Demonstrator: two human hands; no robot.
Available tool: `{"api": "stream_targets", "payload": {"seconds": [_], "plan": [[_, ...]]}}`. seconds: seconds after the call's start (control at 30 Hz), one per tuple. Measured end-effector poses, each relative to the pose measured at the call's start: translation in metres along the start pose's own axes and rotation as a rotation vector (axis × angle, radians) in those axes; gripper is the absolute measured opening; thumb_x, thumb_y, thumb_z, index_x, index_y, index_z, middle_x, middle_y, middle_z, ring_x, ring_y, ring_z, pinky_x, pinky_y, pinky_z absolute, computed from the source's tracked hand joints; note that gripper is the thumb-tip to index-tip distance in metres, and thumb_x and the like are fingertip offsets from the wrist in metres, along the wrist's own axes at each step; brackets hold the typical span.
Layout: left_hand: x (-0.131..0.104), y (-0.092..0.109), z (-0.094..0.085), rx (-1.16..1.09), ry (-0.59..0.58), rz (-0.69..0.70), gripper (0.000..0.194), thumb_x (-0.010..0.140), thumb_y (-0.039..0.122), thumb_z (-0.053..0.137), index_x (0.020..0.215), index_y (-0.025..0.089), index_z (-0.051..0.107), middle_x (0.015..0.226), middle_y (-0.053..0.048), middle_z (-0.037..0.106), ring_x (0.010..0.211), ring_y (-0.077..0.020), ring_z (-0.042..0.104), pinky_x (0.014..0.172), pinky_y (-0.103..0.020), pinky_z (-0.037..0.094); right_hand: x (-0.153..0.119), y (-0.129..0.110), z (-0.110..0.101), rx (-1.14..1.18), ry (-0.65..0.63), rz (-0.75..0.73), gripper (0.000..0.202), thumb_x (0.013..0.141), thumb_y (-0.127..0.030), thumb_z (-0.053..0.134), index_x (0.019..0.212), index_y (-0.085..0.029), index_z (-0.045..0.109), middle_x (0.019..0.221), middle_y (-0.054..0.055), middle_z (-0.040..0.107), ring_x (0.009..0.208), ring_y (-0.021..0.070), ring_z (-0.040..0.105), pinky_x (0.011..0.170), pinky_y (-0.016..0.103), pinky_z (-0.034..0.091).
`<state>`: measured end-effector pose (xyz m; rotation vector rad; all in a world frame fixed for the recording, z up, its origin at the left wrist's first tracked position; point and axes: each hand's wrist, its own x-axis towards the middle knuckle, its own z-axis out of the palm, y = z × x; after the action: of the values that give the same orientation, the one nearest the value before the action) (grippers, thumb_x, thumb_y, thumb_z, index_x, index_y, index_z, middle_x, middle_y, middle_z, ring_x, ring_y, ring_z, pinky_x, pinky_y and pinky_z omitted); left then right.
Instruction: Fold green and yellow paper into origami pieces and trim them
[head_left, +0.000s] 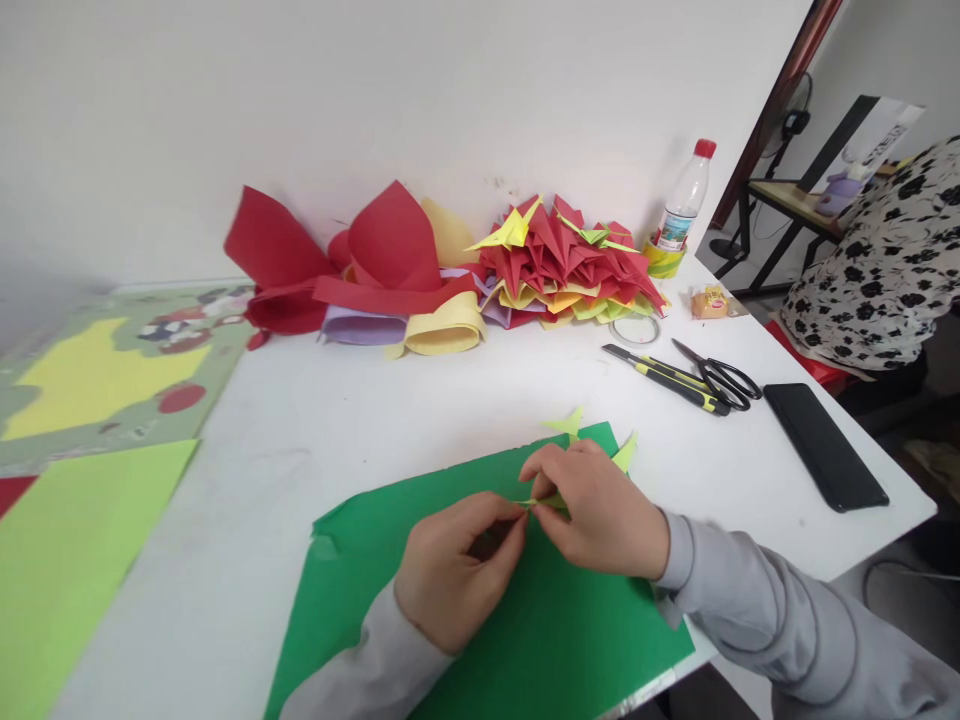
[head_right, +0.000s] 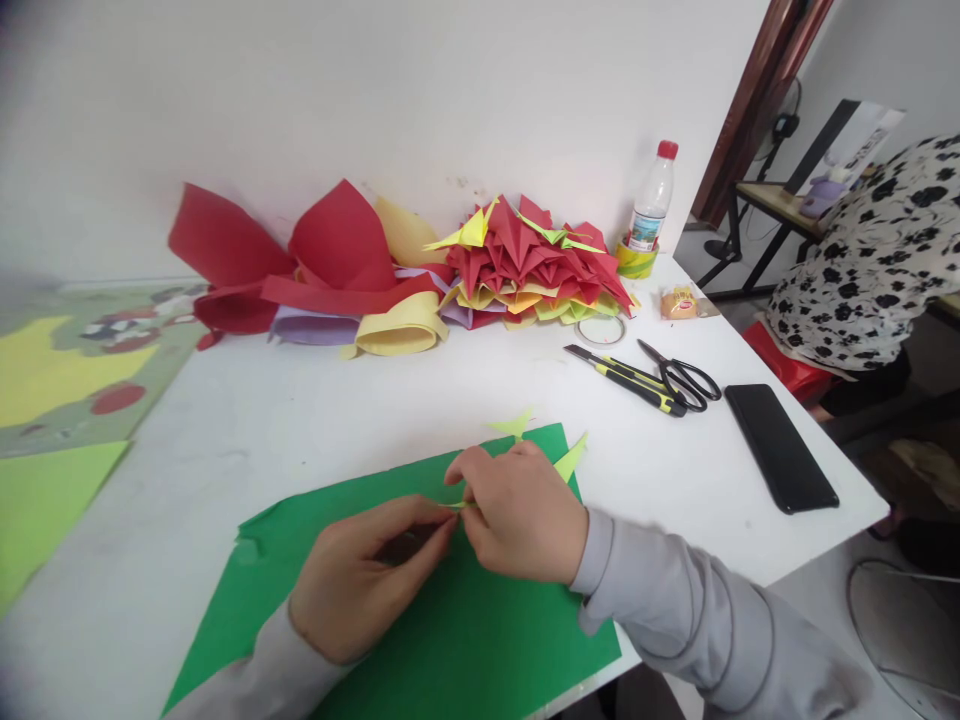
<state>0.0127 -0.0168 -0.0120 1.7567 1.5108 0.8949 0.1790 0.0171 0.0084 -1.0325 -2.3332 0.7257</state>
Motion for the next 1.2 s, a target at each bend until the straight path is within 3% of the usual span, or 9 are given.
{"api": "stream_targets", "payload": {"seconds": [0.1, 0.23, 0.33, 0.43, 0.57, 0.8, 1.0, 1.2], "plan": [[-0.004, 0.003, 0.0, 0.138, 0.076, 0.148, 0.017, 0.078, 0.024, 0.054, 0.071, 0.023, 0.069, 0.07, -0.005, 0.07, 0.057, -0.0171, 0.062, 0.058, -0.026, 0.048, 0.0, 0.0, 0.001, -0.008, 0.008, 0.009, 0.03, 0.073, -0.004, 0.048, 0.099, -0.019, 0.046, 0.075, -0.001, 0.063, 0.072, 0.0184, 0.057, 0.078, 0.034, 0.036], [-0.005, 0.007, -0.002, 0.08, 0.059, 0.166, 0.018, 0.076, 0.022, 0.056, 0.079, 0.024, 0.074, 0.084, -0.008, 0.074, 0.07, -0.0217, 0.068, 0.067, -0.028, 0.052, 0.0, 0.0, 0.001, -0.008, 0.038, 0.007, 0.026, 0.075, -0.006, 0.048, 0.097, -0.02, 0.046, 0.075, 0.0, 0.062, 0.071, 0.0181, 0.056, 0.078, 0.034, 0.037], [-0.003, 0.009, -0.003, -0.077, 0.037, 0.029, 0.016, 0.075, 0.024, 0.058, 0.077, 0.023, 0.074, 0.07, -0.005, 0.072, 0.056, -0.0187, 0.064, 0.057, -0.027, 0.053, 0.0, 0.001, 0.0, 0.003, 0.052, 0.0, 0.025, 0.075, -0.006, 0.049, 0.095, -0.02, 0.046, 0.074, -0.001, 0.062, 0.07, 0.0175, 0.056, 0.078, 0.034, 0.038], [0.001, 0.011, -0.004, -0.322, -0.058, -0.258, 0.015, 0.072, 0.033, 0.064, 0.073, 0.021, 0.073, 0.052, 0.0, 0.064, 0.044, -0.0153, 0.058, 0.044, -0.025, 0.05, 0.0, 0.001, 0.0, 0.004, 0.062, 0.004, 0.024, 0.075, -0.007, 0.051, 0.095, -0.02, 0.046, 0.074, -0.001, 0.061, 0.069, 0.0166, 0.056, 0.078, 0.033, 0.039], [0.007, 0.012, -0.006, -0.544, -0.151, -0.494, 0.026, 0.064, 0.039, 0.073, 0.075, 0.016, 0.072, 0.049, 0.001, 0.064, 0.044, -0.0135, 0.059, 0.046, -0.024, 0.053, 0.0, 0.001, 0.0, -0.008, 0.067, 0.003, 0.023, 0.076, -0.007, 0.052, 0.095, -0.02, 0.047, 0.076, 0.0, 0.062, 0.07, 0.0162, 0.057, 0.077, 0.033, 0.039], [0.01, 0.007, -0.004, -0.679, -0.122, -0.587, 0.03, 0.054, 0.035, 0.082, 0.073, 0.015, 0.071, 0.053, 0.0, 0.068, 0.049, -0.0144, 0.064, 0.045, -0.022, 0.054, 0.0, 0.001, 0.0, 0.014, 0.093, 0.02, 0.022, 0.075, -0.008, 0.054, 0.093, -0.019, 0.048, 0.076, 0.0, 0.063, 0.07, 0.0156, 0.058, 0.078, 0.033, 0.039], [0.011, 0.006, -0.002, -0.745, -0.062, -0.581, 0.032, 0.049, 0.033, 0.085, 0.07, 0.014, 0.07, 0.056, -0.001, 0.069, 0.053, -0.0163, 0.067, 0.042, -0.022, 0.054, 0.001, 0.0, -0.002, 0.035, 0.133, 0.036, 0.021, 0.076, -0.009, 0.055, 0.091, -0.021, 0.047, 0.077, 0.0, 0.065, 0.072, 0.0153, 0.06, 0.077, 0.031, 0.04], [0.013, 0.009, -0.004, -0.777, -0.097, -0.579, 0.029, 0.049, 0.029, 0.085, 0.066, 0.015, 0.067, 0.051, 0.003, 0.066, 0.049, -0.0125, 0.063, 0.039, -0.019, 0.052, 0.0, -0.002, -0.003, 0.06, 0.154, 0.021, 0.022, 0.075, -0.008, 0.055, 0.09, -0.021, 0.046, 0.077, -0.001, 0.066, 0.071, 0.0151, 0.06, 0.077, 0.031, 0.04]]}}
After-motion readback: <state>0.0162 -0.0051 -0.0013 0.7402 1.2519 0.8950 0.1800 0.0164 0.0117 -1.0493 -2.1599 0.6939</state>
